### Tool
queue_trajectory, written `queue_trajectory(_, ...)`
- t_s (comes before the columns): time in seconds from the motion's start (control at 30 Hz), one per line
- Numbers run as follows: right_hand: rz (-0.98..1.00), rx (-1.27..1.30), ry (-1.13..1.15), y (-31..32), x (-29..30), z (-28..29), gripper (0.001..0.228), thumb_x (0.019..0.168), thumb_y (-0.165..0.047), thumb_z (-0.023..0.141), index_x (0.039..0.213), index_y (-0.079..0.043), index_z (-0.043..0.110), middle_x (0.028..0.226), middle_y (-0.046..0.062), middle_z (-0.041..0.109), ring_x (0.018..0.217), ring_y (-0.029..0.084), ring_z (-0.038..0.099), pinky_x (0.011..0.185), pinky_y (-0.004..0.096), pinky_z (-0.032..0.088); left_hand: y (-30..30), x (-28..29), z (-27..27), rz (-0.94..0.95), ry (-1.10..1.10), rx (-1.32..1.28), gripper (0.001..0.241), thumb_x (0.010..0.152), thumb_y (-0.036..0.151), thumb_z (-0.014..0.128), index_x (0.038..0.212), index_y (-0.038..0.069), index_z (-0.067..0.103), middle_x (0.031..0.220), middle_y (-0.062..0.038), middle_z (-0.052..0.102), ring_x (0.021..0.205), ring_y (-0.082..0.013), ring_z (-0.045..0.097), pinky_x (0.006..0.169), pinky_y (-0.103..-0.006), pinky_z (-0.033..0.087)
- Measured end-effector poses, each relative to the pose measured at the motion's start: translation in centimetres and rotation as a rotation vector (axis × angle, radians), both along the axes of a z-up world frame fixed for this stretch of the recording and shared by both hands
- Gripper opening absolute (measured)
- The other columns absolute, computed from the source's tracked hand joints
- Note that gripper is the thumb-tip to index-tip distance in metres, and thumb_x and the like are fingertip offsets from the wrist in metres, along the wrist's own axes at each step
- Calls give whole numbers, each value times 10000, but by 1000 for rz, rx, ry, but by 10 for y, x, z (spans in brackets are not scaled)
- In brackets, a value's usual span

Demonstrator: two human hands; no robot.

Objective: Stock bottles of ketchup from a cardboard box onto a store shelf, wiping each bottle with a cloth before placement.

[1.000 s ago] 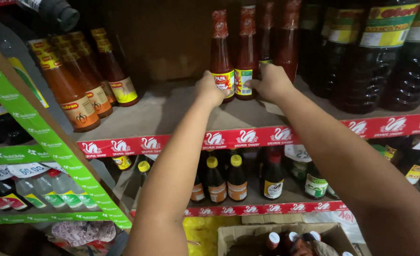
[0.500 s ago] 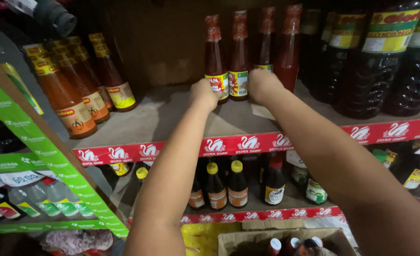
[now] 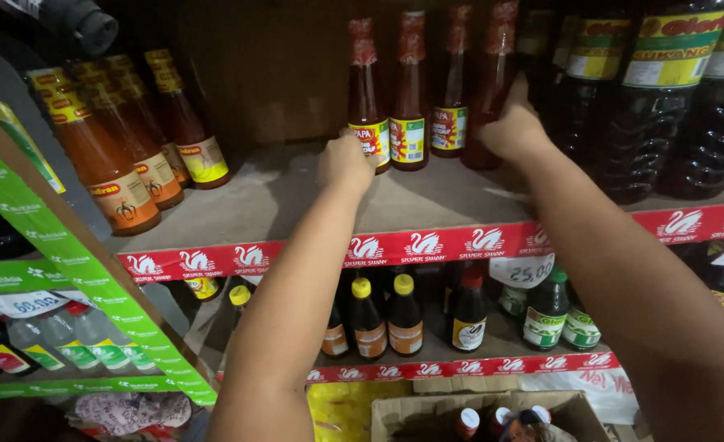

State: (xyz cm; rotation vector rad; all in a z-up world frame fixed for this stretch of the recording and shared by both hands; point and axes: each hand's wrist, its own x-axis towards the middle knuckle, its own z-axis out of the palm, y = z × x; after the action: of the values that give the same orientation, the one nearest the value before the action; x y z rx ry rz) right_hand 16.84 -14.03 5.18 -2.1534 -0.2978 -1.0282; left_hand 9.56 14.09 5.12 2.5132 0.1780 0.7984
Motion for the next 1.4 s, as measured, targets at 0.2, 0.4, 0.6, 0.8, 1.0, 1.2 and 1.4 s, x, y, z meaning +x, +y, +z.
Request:
queue_trajectory(0.2, 47, 54, 380, 19, -50, 17, 941, 675, -303, 905, 1409, 8, 404, 1422, 249, 566, 1219, 403, 658, 837, 498, 620, -8, -19, 7, 22, 37, 107, 417, 797, 394, 848, 1059, 90, 734, 1105, -183, 737, 1043, -385, 702, 889, -494, 566)
queue_trajectory(0.4, 113, -93, 197, 6, -19, -5, 905, 725, -292, 898, 1400, 52, 401, 1227, 326, 663, 1142, 435, 653, 995, 437, 517, -20, -11, -9, -247, -134, 356, 246, 858, 315, 792, 963, 94, 762, 1035, -160, 732, 1038, -353, 695, 944, -493, 532)
queue_trajectory(0.6, 62, -192, 147, 25, -58, 1, 825, 718, -384, 949, 1290, 10, 503, 1116, 264, 730, 1063, 408, 720, 923, 457, 568, -34, 7, -20, -569, -274, 359, 415, 748, 45, 741, 1155, 120, 707, 1232, -206, 593, 1122, -419, 600, 936, -495, 510)
queue_trajectory(0.8, 103, -187, 150, 28, -57, 2, 811, 718, -204, 863, 1349, 38, 413, 1036, 279, 726, 994, 435, 719, 873, 476, 576, -44, 27, -21, -531, -215, 394, 452, 810, -34, 655, 1236, 116, 681, 1290, -222, 593, 1158, -432, 616, 966, -497, 514)
queue_trajectory(1.0, -69, -258, 247, 33, -65, 13, 853, 713, -262, 914, 1313, 38, 387, 1049, 313, 704, 1001, 469, 693, 879, 491, 566, -72, 34, -23, -399, -37, 508, 332, 925, 43, 575, 1247, 57, 654, 1317, -249, 586, 1166, -455, 617, 972, -533, 517)
queue_trajectory(1.2, -69, -252, 241, 30, -65, 19, 957, 640, -323, 973, 1287, 55, 379, 1063, 310, 706, 1026, 451, 696, 890, 478, 568, -76, 33, -21, -338, 59, 512, 290, 928, 31, 553, 1191, 29, 674, 1359, -249, 573, 1190, -436, 626, 973, -521, 529)
queue_trajectory(1.4, -101, -240, 253, 24, -55, 14, 948, 649, -305, 973, 1298, 50, 379, 1104, 314, 694, 1056, 446, 688, 917, 472, 556, -74, 32, -24, -393, 36, 451, 306, 897, 6, 559, 1192, 24, 641, 1278, -263, 600, 1143, -443, 639, 936, -523, 540)
